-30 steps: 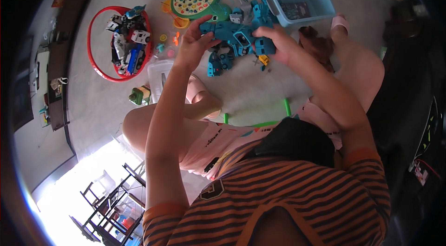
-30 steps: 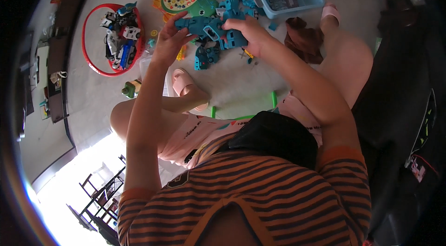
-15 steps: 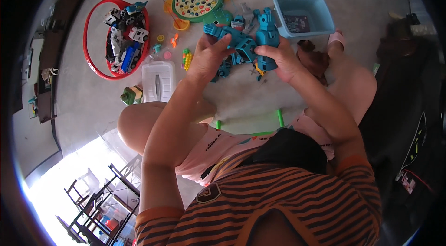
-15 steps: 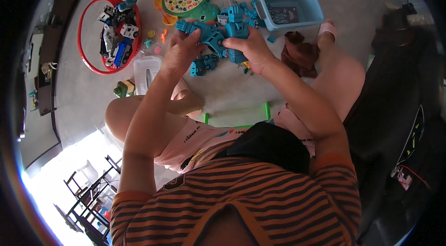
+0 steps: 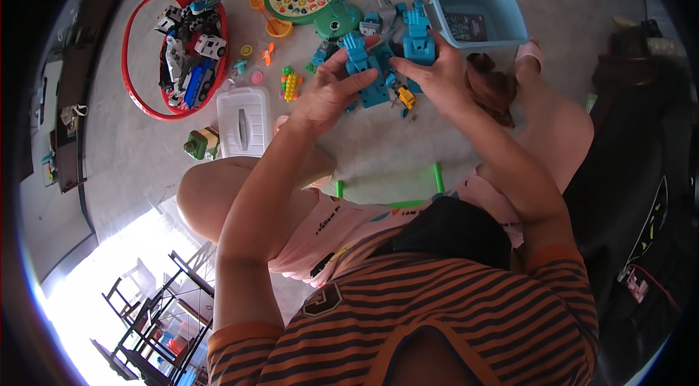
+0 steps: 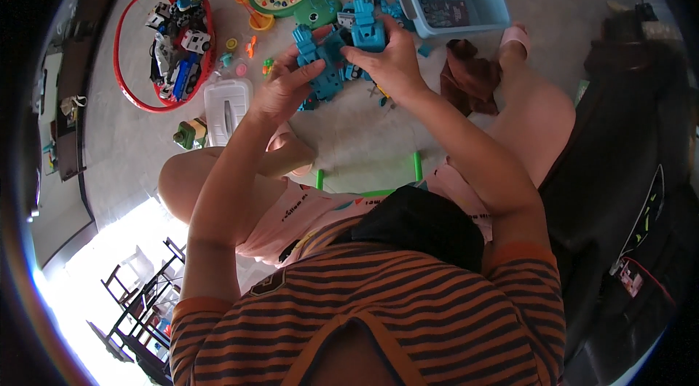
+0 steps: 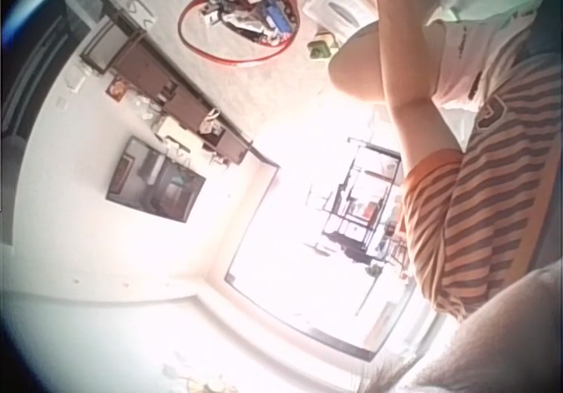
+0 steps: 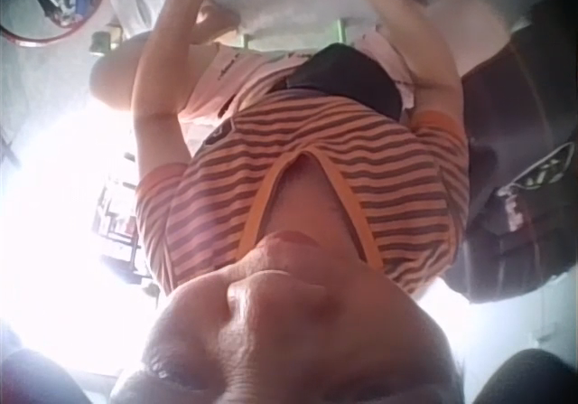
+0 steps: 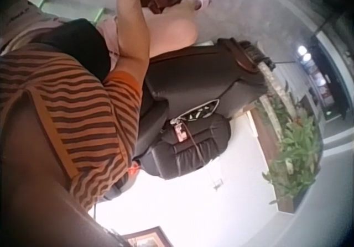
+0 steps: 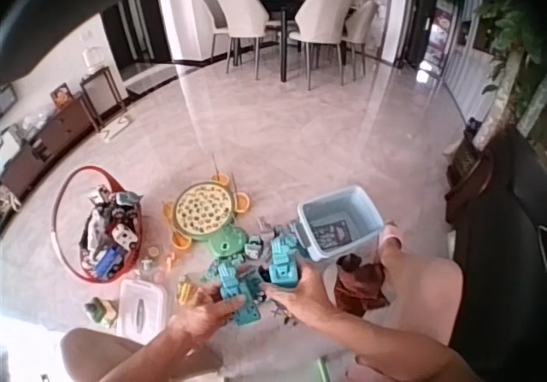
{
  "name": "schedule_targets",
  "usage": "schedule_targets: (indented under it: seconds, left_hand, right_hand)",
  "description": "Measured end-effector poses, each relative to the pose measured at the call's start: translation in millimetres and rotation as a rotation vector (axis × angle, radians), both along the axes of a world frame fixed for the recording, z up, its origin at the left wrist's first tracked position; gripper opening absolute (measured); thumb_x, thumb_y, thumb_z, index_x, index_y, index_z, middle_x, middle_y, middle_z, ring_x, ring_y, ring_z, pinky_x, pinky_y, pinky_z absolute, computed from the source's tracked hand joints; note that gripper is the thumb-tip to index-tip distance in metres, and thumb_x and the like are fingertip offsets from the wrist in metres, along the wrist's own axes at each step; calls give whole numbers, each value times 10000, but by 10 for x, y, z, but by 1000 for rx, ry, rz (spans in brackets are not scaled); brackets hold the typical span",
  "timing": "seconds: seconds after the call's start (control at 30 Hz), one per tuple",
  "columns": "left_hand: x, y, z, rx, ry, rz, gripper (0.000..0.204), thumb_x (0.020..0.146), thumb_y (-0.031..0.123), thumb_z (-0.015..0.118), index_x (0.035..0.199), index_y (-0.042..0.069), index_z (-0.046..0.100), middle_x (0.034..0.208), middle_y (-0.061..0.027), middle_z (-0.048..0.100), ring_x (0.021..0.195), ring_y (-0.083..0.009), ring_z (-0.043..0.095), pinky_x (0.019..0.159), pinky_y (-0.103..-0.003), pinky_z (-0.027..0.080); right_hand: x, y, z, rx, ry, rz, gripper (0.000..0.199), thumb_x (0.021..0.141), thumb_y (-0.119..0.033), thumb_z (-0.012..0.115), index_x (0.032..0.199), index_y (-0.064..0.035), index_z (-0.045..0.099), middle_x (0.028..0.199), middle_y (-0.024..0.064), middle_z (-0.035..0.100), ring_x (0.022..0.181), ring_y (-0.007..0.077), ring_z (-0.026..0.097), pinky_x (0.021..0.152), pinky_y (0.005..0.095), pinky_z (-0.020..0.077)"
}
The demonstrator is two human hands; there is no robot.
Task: The person assembles toy vehicle parts by hand while sitting on the floor, connecting various blue plastic blocks and wheels, and placing some pieces into a blue plastic bin.
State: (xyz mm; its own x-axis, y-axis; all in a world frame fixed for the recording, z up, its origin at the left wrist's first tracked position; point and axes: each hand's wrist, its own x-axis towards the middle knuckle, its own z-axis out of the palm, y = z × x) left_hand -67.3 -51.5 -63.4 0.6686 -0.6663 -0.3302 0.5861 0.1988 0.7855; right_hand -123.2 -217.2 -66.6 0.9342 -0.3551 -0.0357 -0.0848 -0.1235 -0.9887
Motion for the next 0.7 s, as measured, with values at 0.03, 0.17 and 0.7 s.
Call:
schedule_targets:
  seconds: [0.03,0.17,0.7]
  left_hand:
    - [-26,-13,-4,-16,16,-27,466,765,59,626,1199,87,457,1002,-30,563,910,-149,553,824,-296,453]
    - [-44,-7,51,-25,32,-60,466,747,46,640,1182,81,476,998,-31,565,886,-139,555,800,-288,463]
    - [-221,-17,112,727,-1294,31,457,566,88,722,999,80,575,964,-109,519,844,-262,564,678,-348,477]
  right_hand:
    - [-10,31,-14,48,-22,19,328,629,-128,722,882,-12,547,728,27,582,659,99,556,610,246,461]
    - [-35,5,-83,49,-53,117,338,615,-107,709,891,-15,537,704,31,576,629,103,544,589,237,451]
    - [-74,-15,133,-8,21,339,371,609,-255,746,828,11,606,718,62,614,641,112,568,614,256,456]
